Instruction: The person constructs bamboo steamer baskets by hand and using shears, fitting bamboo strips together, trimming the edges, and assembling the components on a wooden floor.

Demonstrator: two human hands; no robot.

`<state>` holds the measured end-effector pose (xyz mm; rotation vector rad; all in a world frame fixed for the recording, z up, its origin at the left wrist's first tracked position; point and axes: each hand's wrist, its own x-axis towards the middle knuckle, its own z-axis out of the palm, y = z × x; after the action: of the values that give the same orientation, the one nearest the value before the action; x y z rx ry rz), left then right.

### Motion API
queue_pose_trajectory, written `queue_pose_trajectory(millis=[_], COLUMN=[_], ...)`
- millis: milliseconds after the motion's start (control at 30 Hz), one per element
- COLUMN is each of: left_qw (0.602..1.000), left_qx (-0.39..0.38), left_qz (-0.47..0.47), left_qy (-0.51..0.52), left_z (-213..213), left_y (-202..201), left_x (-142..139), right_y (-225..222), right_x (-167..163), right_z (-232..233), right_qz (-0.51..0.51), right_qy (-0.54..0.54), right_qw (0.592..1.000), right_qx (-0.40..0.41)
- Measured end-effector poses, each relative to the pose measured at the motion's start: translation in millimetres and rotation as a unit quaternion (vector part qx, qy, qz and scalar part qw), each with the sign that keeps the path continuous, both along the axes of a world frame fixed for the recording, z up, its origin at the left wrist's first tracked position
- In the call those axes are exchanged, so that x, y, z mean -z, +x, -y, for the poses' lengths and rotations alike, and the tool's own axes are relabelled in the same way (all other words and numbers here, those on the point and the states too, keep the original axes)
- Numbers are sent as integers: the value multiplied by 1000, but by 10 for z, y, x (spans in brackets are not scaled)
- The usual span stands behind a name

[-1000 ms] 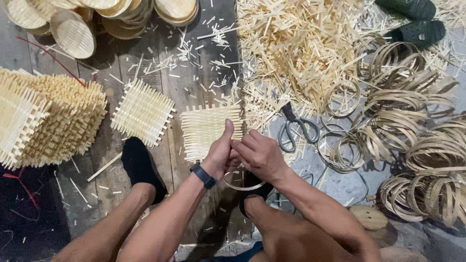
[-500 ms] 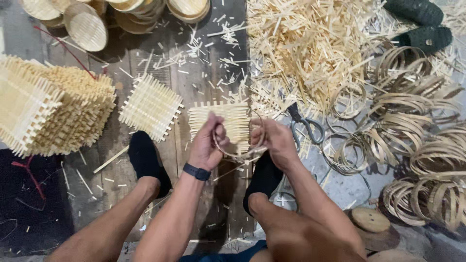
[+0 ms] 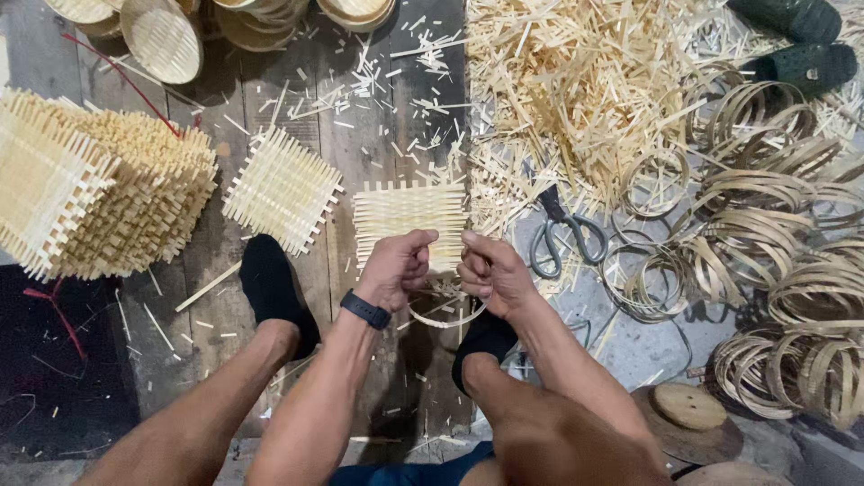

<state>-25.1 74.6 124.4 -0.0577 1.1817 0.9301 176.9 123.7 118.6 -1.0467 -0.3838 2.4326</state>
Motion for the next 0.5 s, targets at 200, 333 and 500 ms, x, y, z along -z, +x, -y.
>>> queue_pose_trajectory(millis=[200,333,500], left_qw=[999,998,997], left_qx=[-50,-61,-57], left_qz=[-21,-6,-31], left_qy=[-3,10,36], left_z=[-7,-19,15], left_y=[43,-55,-186], left_x=[12,-105,-272], right_y=[-33,4,176], right_x=[-10,-235,-749], right_z=[3,-97,-280], right_qz=[21,74,280], right_qy=[45,86,307], right_qw=[999,993,875], right_qx=[6,-21,-248])
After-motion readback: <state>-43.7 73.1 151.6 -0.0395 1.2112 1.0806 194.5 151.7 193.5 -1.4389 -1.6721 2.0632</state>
